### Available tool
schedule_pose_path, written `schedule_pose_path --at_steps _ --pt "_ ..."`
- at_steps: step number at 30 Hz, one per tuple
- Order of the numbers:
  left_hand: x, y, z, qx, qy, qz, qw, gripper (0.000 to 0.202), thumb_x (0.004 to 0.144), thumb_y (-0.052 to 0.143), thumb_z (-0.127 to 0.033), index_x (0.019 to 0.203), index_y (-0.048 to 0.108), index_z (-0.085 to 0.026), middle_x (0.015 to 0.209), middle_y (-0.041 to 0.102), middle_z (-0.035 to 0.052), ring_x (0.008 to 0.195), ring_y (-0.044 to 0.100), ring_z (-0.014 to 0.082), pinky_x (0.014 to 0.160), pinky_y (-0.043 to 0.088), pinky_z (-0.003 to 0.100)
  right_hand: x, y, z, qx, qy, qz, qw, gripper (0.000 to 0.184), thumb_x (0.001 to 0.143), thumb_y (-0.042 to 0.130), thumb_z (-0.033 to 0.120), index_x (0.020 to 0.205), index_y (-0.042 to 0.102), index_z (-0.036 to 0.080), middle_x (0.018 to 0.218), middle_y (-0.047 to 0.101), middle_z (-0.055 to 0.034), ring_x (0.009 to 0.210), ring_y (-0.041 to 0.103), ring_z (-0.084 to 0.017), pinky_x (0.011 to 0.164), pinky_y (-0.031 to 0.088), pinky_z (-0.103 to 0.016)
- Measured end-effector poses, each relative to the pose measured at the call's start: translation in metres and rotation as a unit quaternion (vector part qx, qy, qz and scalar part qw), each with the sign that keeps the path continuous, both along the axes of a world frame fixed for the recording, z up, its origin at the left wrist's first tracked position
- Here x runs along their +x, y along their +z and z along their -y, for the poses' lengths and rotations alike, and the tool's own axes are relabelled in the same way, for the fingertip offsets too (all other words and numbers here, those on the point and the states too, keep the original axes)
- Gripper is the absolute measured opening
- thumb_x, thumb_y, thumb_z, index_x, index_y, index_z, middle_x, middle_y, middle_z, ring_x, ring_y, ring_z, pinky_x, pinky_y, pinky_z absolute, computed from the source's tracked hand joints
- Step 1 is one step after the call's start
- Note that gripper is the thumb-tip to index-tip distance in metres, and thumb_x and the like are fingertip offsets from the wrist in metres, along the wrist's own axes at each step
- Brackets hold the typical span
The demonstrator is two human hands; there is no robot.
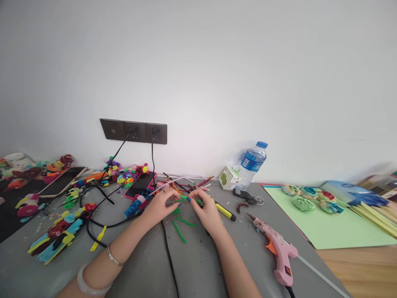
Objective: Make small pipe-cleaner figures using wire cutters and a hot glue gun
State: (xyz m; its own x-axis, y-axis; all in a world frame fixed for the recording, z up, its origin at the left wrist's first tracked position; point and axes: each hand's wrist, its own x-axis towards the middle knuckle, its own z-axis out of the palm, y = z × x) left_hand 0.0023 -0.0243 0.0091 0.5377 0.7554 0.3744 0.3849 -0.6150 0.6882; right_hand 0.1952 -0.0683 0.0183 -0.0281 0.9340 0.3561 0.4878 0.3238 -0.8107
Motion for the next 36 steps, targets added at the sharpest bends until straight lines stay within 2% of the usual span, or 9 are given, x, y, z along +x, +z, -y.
schedule_pose_path --at_steps 8,15,22,28,36 --pt "-0.001 -0.001 -0.001 -0.018 0.026 0.005 0.999 0.01 0.085 0.049 -0.015 0.09 0.056 -0.02 0.089 0.064 0.0025 0.079 0.059 0.0161 0.071 0.044 0.027 -0.001 -0.003 -0.002 0.004 -0.016 -0.012 1.0 0.014 0.085 0.05 0.032 0.083 0.057 0.02 0.08 0.063 -0.005 0.076 0.058 -0.019 0.07 0.045 -0.029" --pt "0.006 -0.007 -0.004 -0.079 -0.01 0.088 0.993 0.011 0.076 0.057 -0.011 0.084 0.063 -0.016 0.084 0.063 0.0022 0.068 0.055 0.0124 0.063 0.042 0.023 -0.002 -0.001 0.0 -0.012 0.017 -0.027 0.999 0.017 0.086 0.053 0.035 0.083 0.059 0.019 0.079 0.062 -0.004 0.075 0.057 -0.018 0.068 0.044 -0.028" --pt "0.009 -0.004 0.0 -0.116 -0.033 0.103 0.987 0.014 0.076 0.058 -0.013 0.087 0.068 -0.015 0.083 0.066 0.0036 0.067 0.055 0.0124 0.06 0.041 0.023 -0.003 -0.001 0.001 -0.035 0.027 -0.023 0.999 0.014 0.084 0.052 0.032 0.081 0.058 0.02 0.076 0.057 -0.0026 0.071 0.051 -0.016 0.06 0.039 -0.026" --pt "0.009 -0.001 0.001 -0.11 -0.031 0.122 0.986 0.016 0.077 0.059 -0.015 0.092 0.066 -0.015 0.083 0.067 0.0032 0.067 0.056 0.0121 0.06 0.042 0.022 -0.004 0.001 0.0 -0.054 0.027 -0.015 0.998 0.009 0.081 0.051 0.028 0.077 0.054 0.02 0.064 0.045 0.0025 0.06 0.041 -0.013 0.054 0.034 -0.024" --pt "0.008 -0.002 -0.001 -0.048 -0.034 0.112 0.992 0.011 0.077 0.06 -0.012 0.085 0.066 -0.017 0.085 0.069 0.003 0.072 0.06 0.0133 0.063 0.044 0.022 -0.004 0.001 0.0 -0.052 0.033 -0.026 0.998 0.01 0.081 0.051 0.029 0.077 0.053 0.02 0.063 0.042 0.0029 0.06 0.039 -0.013 0.053 0.033 -0.023"
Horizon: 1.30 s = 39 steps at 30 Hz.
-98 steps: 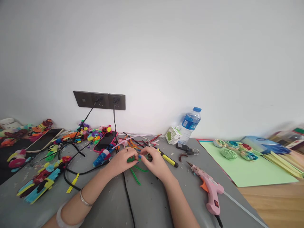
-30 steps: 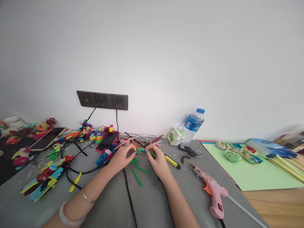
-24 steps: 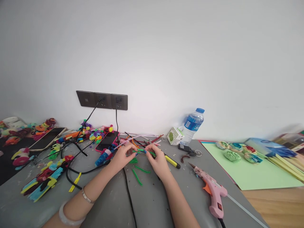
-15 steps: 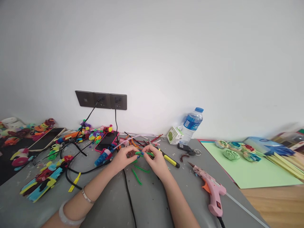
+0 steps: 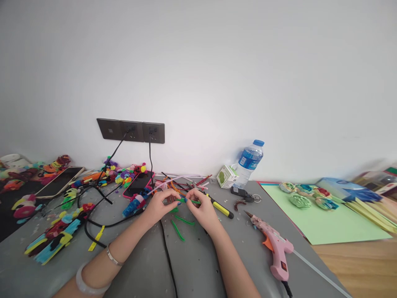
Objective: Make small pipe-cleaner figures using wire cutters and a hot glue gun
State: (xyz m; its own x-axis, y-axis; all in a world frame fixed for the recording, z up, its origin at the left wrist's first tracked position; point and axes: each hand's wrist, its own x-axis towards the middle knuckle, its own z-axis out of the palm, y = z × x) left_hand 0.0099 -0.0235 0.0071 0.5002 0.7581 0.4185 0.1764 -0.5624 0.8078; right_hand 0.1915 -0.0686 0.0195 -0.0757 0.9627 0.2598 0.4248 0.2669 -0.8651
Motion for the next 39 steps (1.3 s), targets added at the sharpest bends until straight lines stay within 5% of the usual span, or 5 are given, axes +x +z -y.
schedule_pose_path --at_steps 12,26,39 --pt "-0.003 0.0 -0.004 -0.005 0.054 0.03 0.998 0.01 0.08 0.058 -0.015 0.084 0.067 -0.017 0.084 0.071 0.0039 0.078 0.063 0.0165 0.067 0.047 0.025 0.002 -0.002 -0.001 0.026 -0.013 -0.005 1.0 0.013 0.081 0.052 0.029 0.088 0.06 0.02 0.082 0.061 -0.0041 0.072 0.053 -0.017 0.058 0.039 -0.026" --pt "-0.008 0.0 -0.006 -0.061 0.035 0.038 0.997 0.011 0.083 0.057 -0.023 0.085 0.066 -0.017 0.088 0.069 0.0043 0.083 0.06 0.0174 0.075 0.046 0.027 0.005 0.007 0.002 0.046 -0.001 0.016 0.999 0.015 0.086 0.054 0.032 0.085 0.062 0.02 0.083 0.062 -0.0051 0.072 0.053 -0.017 0.06 0.042 -0.027" --pt "-0.004 0.0 -0.007 -0.214 -0.01 0.125 0.969 0.026 0.076 0.068 -0.039 0.081 0.065 -0.013 0.077 0.061 0.0028 0.068 0.054 0.0126 0.062 0.041 0.023 0.013 0.006 0.001 0.061 0.056 0.014 0.996 0.018 0.089 0.056 0.036 0.082 0.065 0.022 0.082 0.06 -0.0047 0.079 0.052 -0.02 0.076 0.042 -0.033"
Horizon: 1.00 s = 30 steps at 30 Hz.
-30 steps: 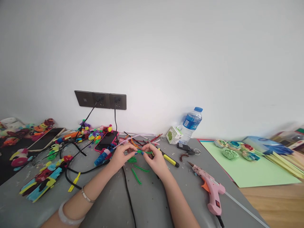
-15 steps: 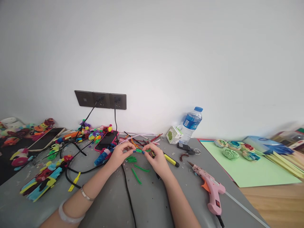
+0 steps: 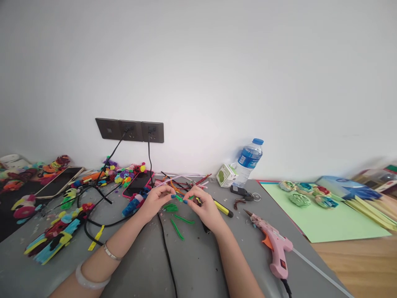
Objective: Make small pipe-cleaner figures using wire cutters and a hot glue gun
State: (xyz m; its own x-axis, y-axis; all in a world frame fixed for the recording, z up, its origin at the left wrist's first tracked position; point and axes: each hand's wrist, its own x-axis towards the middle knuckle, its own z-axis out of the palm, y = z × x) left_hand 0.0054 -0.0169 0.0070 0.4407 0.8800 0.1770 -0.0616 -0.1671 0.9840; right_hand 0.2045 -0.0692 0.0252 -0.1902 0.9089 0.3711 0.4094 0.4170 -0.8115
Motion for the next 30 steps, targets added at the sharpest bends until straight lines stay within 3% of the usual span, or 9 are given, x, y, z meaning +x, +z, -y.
schedule_pose_path --at_steps 7,20,30 --pt "-0.001 0.005 0.002 -0.022 -0.022 -0.002 1.0 0.027 0.073 0.071 -0.04 0.078 0.065 -0.014 0.075 0.062 0.0023 0.068 0.054 0.013 0.063 0.042 0.023 0.002 0.003 0.002 -0.013 0.04 0.007 0.999 0.021 0.091 0.055 0.039 0.083 0.064 0.021 0.081 0.056 -0.0038 0.078 0.05 -0.019 0.075 0.04 -0.032" --pt "-0.005 0.01 0.006 -0.076 -0.095 0.001 0.993 0.025 0.072 0.074 -0.038 0.078 0.069 -0.014 0.077 0.065 0.0029 0.074 0.058 0.0144 0.071 0.044 0.025 0.002 0.01 0.008 -0.1 0.122 -0.035 0.987 0.026 0.089 0.055 0.045 0.084 0.062 0.02 0.085 0.058 -0.0034 0.075 0.049 -0.016 0.068 0.04 -0.027" --pt "-0.004 0.013 0.009 -0.139 -0.136 0.023 0.981 0.03 0.07 0.076 -0.041 0.077 0.064 -0.015 0.069 0.056 -0.0006 0.062 0.048 0.0093 0.058 0.034 0.021 0.0 0.008 0.009 -0.127 0.134 -0.053 0.981 0.03 0.087 0.057 0.05 0.082 0.061 0.02 0.082 0.058 -0.003 0.071 0.048 -0.015 0.062 0.04 -0.025"
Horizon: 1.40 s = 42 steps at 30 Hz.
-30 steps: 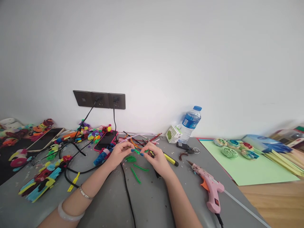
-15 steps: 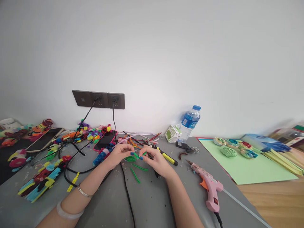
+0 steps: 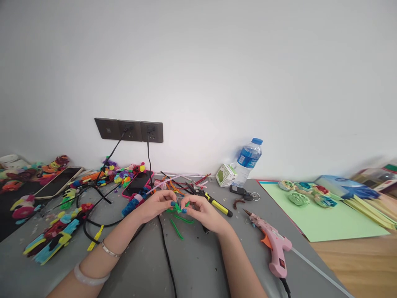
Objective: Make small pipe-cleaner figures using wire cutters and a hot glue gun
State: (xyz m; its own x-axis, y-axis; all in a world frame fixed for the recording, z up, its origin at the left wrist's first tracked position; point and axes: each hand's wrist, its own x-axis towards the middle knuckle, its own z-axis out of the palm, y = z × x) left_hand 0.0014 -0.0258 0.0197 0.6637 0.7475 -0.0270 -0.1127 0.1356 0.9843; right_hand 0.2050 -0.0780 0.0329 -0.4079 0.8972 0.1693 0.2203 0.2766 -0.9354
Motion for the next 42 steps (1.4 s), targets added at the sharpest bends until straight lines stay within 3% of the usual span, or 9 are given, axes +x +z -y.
schedule_pose_path --at_steps 7,14,20,24,29,38,42 --pt "-0.004 -0.005 -0.007 0.038 0.066 0.022 0.997 0.032 0.073 0.073 -0.035 0.097 0.062 -0.018 0.086 0.062 0.0015 0.069 0.053 0.0101 0.062 0.039 0.021 0.003 -0.015 -0.01 0.068 -0.121 -0.021 0.99 0.027 0.087 0.057 0.047 0.085 0.061 0.021 0.082 0.058 -0.0026 0.07 0.049 -0.016 0.063 0.039 -0.026" --pt "-0.003 -0.011 -0.013 0.138 0.105 -0.078 0.982 0.023 0.075 0.069 -0.036 0.08 0.067 -0.014 0.072 0.061 0.002 0.065 0.054 0.0128 0.06 0.041 0.023 0.006 -0.023 -0.017 0.107 -0.214 -0.014 0.971 0.023 0.083 0.062 0.043 0.082 0.065 0.02 0.078 0.058 -0.0031 0.066 0.05 -0.016 0.061 0.04 -0.028" --pt "0.001 -0.003 -0.004 0.17 0.072 -0.072 0.98 0.024 0.079 0.065 -0.036 0.085 0.072 -0.014 0.093 0.066 0.0082 0.084 0.058 0.0181 0.071 0.044 0.026 -0.002 -0.019 -0.014 0.119 -0.197 -0.003 0.973 0.015 0.081 0.063 0.034 0.078 0.067 0.02 0.077 0.059 -0.0035 0.07 0.052 -0.017 0.06 0.041 -0.028" --pt "0.006 0.004 0.004 0.108 0.072 -0.054 0.99 0.031 0.078 0.067 -0.043 0.085 0.068 -0.014 0.077 0.061 0.0036 0.068 0.051 0.0126 0.06 0.038 0.023 -0.004 -0.017 -0.011 0.13 -0.172 -0.002 0.977 0.011 0.082 0.061 0.027 0.078 0.068 0.02 0.076 0.06 -0.0035 0.07 0.051 -0.017 0.06 0.039 -0.027" --pt "0.013 0.001 0.009 0.051 0.084 -0.035 0.995 0.041 0.072 0.07 -0.053 0.082 0.062 -0.014 0.064 0.045 -0.0033 0.057 0.036 0.0077 0.051 0.026 0.02 -0.004 -0.016 -0.01 0.134 -0.15 -0.003 0.98 0.01 0.082 0.061 0.025 0.075 0.066 0.02 0.073 0.056 -0.0017 0.068 0.049 -0.015 0.059 0.036 -0.027" --pt "0.013 -0.006 0.008 0.043 0.087 -0.026 0.995 0.041 0.071 0.071 -0.052 0.08 0.057 -0.014 0.064 0.041 -0.0047 0.057 0.033 0.0066 0.05 0.022 0.02 -0.007 -0.014 -0.007 0.117 -0.136 -0.002 0.984 0.007 0.083 0.059 0.022 0.083 0.066 0.021 0.078 0.058 -0.0023 0.068 0.05 -0.015 0.058 0.036 -0.026" --pt "0.013 -0.002 0.009 0.028 0.109 -0.033 0.993 0.042 0.07 0.07 -0.053 0.081 0.056 -0.015 0.067 0.042 -0.0041 0.059 0.035 0.0074 0.051 0.024 0.019 -0.003 -0.016 -0.009 0.114 -0.143 -0.036 0.982 0.008 0.084 0.06 0.025 0.088 0.066 0.022 0.085 0.062 -0.0039 0.077 0.055 -0.017 0.068 0.042 -0.028"
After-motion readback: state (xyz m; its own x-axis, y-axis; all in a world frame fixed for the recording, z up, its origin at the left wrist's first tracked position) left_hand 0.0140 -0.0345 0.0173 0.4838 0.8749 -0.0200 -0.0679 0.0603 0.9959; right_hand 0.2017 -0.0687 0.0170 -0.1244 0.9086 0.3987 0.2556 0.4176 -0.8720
